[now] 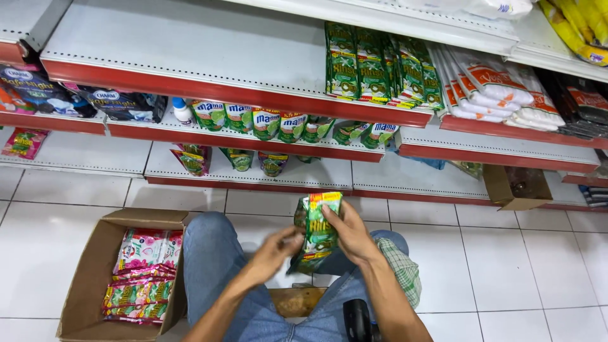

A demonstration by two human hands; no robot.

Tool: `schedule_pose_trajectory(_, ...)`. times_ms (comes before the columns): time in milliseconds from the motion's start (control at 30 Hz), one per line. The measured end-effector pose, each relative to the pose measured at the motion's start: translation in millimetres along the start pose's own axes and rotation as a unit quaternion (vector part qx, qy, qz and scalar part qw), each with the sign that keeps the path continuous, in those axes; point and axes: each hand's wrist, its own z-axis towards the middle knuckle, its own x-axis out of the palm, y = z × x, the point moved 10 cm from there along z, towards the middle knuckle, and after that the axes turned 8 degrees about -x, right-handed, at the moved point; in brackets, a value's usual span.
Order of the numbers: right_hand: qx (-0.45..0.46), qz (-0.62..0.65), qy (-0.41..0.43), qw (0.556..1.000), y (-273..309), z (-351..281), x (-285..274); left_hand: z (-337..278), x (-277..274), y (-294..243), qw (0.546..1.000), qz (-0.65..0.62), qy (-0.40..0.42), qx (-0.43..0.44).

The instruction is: The recorder is scanning barcodes on small detergent packets and wiping them with a cloth before putting them in a box.

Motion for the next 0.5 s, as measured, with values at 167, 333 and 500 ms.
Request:
schedule_pose_trajectory(167,-0.033,-0.167,-0.006,0.985,23,-26,-19,-27,-31,-112,0.982,0.095,-0.125,0.105)
schedule_pose_trajectory(333,-0.104,-0.192,0.137,0.966,54,-42,29,-45,2,-173,0.929,0.145,-0.059,0.337)
schedule_pose_trajectory(500,-0.151,-0.196,0.069,0.966,63,-39,34,-51,16,-186,0.952,0.062,-0.019,0.301)
